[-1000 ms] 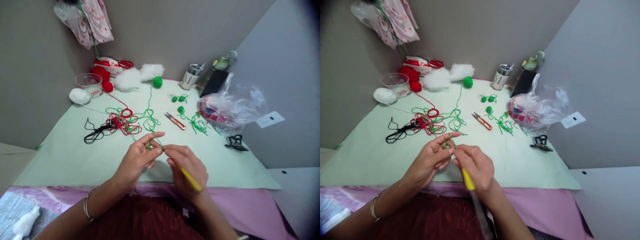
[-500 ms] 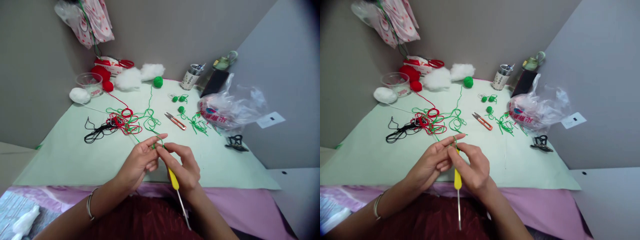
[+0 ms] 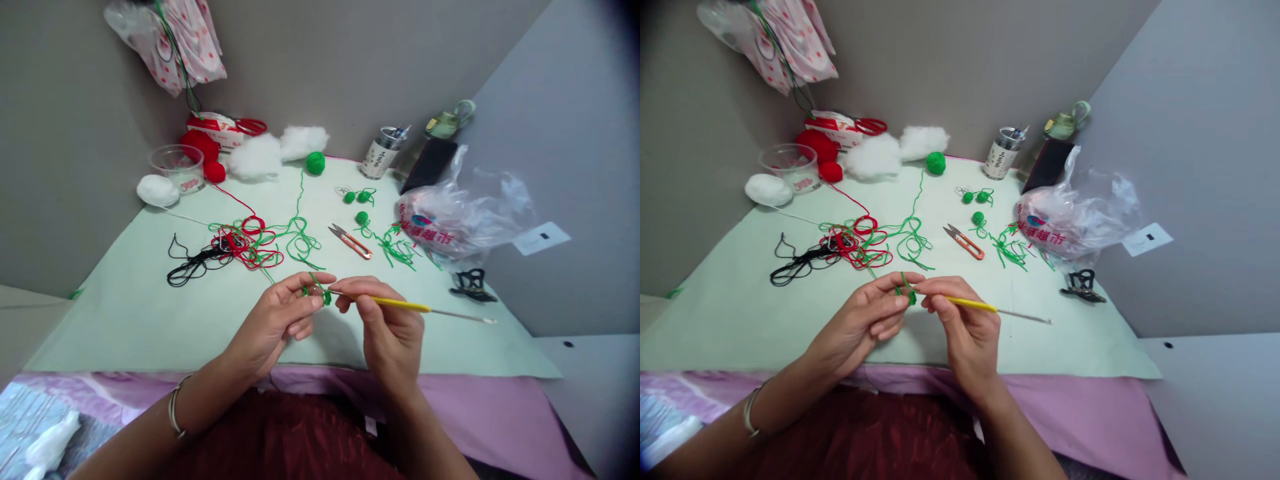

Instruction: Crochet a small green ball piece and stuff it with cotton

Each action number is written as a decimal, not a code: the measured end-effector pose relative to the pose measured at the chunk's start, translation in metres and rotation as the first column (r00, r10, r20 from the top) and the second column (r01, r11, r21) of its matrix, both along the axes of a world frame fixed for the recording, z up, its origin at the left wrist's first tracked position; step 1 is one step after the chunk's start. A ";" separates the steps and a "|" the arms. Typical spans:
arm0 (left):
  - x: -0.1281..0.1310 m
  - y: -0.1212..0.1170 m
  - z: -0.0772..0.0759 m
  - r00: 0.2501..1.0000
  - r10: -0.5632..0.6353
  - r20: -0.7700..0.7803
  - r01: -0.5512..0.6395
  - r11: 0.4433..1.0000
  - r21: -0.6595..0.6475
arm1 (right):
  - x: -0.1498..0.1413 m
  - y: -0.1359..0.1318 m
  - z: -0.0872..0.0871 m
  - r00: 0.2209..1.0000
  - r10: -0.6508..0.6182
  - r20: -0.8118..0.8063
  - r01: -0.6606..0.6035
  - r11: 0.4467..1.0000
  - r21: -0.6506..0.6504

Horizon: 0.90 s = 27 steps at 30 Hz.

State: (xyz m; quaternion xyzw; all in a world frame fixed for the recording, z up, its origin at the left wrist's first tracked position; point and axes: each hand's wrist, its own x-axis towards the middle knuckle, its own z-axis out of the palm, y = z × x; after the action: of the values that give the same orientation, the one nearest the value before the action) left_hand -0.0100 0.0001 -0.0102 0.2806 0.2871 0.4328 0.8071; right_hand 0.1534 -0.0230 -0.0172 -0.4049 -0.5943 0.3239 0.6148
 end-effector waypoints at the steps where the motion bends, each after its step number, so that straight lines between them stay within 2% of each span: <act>1: -0.001 0.000 0.000 1.000 0.005 -0.013 -0.005 1.000 0.002 | 0.001 0.001 0.000 0.999 0.010 -0.032 -0.011 1.000 -0.024; 4: -0.004 0.002 0.001 1.000 0.000 -0.025 0.001 1.000 0.006 | 0.004 0.001 0.000 0.990 0.057 -0.125 -0.068 0.994 -0.084; 6: -0.004 0.002 0.002 0.999 0.005 -0.032 -0.005 1.000 0.015 | 0.005 -0.001 0.001 0.994 0.046 -0.094 -0.054 0.995 -0.079; 7: -0.004 0.001 0.003 0.999 0.019 -0.038 -0.018 1.000 0.023 | 0.005 -0.002 0.001 0.999 0.020 -0.027 -0.021 0.999 -0.046; 9: -0.002 0.000 0.003 0.997 0.056 -0.046 -0.054 0.998 0.032 | 0.005 -0.006 0.000 0.977 -0.055 0.204 0.037 0.995 0.090; 12: 0.000 -0.001 0.002 0.998 0.061 -0.008 -0.061 0.998 -0.014 | 0.004 -0.011 -0.004 0.806 -0.217 0.551 0.017 0.938 0.345; 13: -0.001 0.000 0.001 0.999 0.042 0.018 -0.041 0.998 -0.042 | 0.004 -0.012 -0.005 0.758 -0.259 0.598 0.008 0.921 0.389; 14: -0.001 0.000 0.000 0.999 0.017 0.044 -0.014 0.997 -0.070 | 0.003 -0.012 -0.006 0.745 -0.280 0.605 0.016 0.915 0.403; 16: -0.003 0.002 -0.002 0.996 -0.021 0.081 0.029 0.994 -0.104 | 0.003 -0.011 -0.005 0.829 -0.249 0.501 0.072 0.936 0.346; 18: -0.004 0.002 -0.002 0.996 -0.028 0.087 0.037 0.995 -0.097 | 0.002 -0.008 -0.003 0.947 -0.174 0.271 0.115 0.969 0.220; 20: -0.003 0.002 -0.001 0.998 -0.009 0.059 0.013 0.998 -0.063 | 0.001 -0.004 -0.001 0.992 -0.106 0.075 0.097 0.990 0.107; 21: -0.002 0.001 0.000 0.999 0.001 0.039 0.001 0.999 -0.041 | 0.001 -0.002 0.000 0.997 -0.075 0.037 0.072 0.995 0.076; 24: 0.002 -0.001 0.003 1.000 0.014 -0.010 -0.013 1.000 0.018 | -0.002 0.000 0.001 0.997 -0.012 0.078 0.007 0.998 0.058; 27: 0.003 -0.001 0.003 0.998 0.042 -0.045 -0.040 0.998 0.041 | -0.004 -0.001 0.000 0.991 -0.050 0.121 0.040 0.996 0.084</act>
State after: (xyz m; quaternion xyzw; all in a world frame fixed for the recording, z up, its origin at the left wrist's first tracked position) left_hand -0.0070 -0.0014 -0.0069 0.3005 0.3026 0.4483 0.7856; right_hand 0.1499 -0.0241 -0.0170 -0.4121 -0.6345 0.2597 0.6001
